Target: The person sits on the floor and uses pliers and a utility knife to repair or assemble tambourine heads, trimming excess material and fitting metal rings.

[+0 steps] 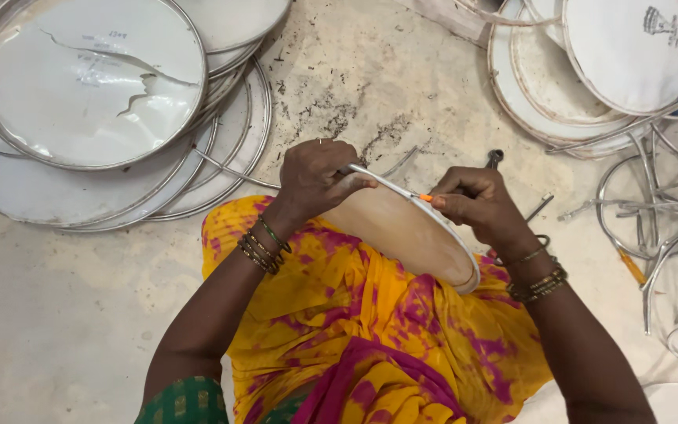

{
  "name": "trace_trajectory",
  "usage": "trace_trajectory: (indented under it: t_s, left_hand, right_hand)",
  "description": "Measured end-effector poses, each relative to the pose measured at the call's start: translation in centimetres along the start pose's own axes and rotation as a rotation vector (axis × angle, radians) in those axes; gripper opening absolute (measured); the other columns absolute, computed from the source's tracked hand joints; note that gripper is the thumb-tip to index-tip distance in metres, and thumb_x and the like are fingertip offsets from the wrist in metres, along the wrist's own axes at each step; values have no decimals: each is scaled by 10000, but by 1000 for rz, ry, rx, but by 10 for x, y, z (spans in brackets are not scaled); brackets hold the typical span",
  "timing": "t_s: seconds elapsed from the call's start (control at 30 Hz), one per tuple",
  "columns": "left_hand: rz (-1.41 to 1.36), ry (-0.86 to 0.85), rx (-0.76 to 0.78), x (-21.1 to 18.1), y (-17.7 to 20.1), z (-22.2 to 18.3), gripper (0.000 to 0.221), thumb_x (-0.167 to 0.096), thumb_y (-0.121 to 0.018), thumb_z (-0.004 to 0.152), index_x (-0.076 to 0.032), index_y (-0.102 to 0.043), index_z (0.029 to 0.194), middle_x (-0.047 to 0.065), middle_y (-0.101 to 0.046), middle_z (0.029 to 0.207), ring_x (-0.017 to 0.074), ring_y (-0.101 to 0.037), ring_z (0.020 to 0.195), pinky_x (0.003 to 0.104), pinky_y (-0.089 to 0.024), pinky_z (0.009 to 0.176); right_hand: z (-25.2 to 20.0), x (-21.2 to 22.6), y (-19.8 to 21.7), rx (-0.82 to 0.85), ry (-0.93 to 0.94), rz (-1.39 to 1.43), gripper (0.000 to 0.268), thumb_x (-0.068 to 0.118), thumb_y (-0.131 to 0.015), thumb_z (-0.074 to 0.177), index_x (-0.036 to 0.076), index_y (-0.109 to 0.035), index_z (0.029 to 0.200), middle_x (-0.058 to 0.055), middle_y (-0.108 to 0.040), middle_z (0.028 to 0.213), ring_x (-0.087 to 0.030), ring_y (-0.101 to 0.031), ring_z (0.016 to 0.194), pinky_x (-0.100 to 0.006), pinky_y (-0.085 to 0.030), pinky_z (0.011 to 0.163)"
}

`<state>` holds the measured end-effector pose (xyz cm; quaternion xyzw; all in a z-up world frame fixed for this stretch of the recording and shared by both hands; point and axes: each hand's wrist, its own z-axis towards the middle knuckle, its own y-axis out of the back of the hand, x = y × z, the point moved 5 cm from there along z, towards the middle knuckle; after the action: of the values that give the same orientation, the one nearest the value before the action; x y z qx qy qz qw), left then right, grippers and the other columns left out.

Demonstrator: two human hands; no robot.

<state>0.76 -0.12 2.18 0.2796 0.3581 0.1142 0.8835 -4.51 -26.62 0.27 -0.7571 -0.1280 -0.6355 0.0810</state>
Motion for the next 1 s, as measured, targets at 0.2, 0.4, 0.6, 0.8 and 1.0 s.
trace_trajectory:
  t_s: [0.2, 0.4, 0.6, 0.8, 1.0]
  left_hand:
    - [-18, 15, -6, -2, 8, -6, 435, -463, -824, 832, -120, -589, 703, 32, -527, 637, 231, -570, 595, 381, -433, 555]
    - [-8, 21, 11, -4, 10, -8, 410, -456, -797, 867, -121, -604, 730, 31, -538, 641, 232, -580, 600, 381, -448, 563]
    - [117, 150, 1, 0, -3, 6, 413, -449, -775, 912, -103, -622, 746, 73, -597, 651, 279, -622, 607, 414, -474, 546]
    - [83, 256, -59, 10, -17, 7, 407, -438, -761, 921, -85, -639, 759, 121, -625, 677, 340, -636, 632, 440, -483, 544]
    - [65, 303, -91, 26, -19, 2, 404, -454, -745, 925, -90, -651, 776, 119, -631, 671, 340, -645, 630, 439, -492, 552]
  right_hand:
    - [9, -35, -15, 74, 16, 372, 183, 156, -774, 922, 7, -677, 879, 7, -591, 692, -46, -446, 555, -235, -329, 483]
    - [20, -28, -26, 121, -56, 382, 168, 169, -760, 913, 35, -687, 843, 32, -560, 621, -25, -421, 482, -213, -296, 424]
    - [15, 73, 13, -24, -44, -600, 223, 257, -714, 924, 60, -750, 827, -10, -611, 594, -65, -517, 533, -256, -386, 487]
    - [10, 98, -25, -294, 35, -991, 203, 284, -727, 915, 83, -733, 889, -101, -662, 636, -189, -610, 547, -350, -468, 547]
    - [9, 80, -51, -542, 199, -865, 174, 247, -723, 947, 85, -660, 931, -28, -697, 660, -183, -685, 554, -327, -510, 537]
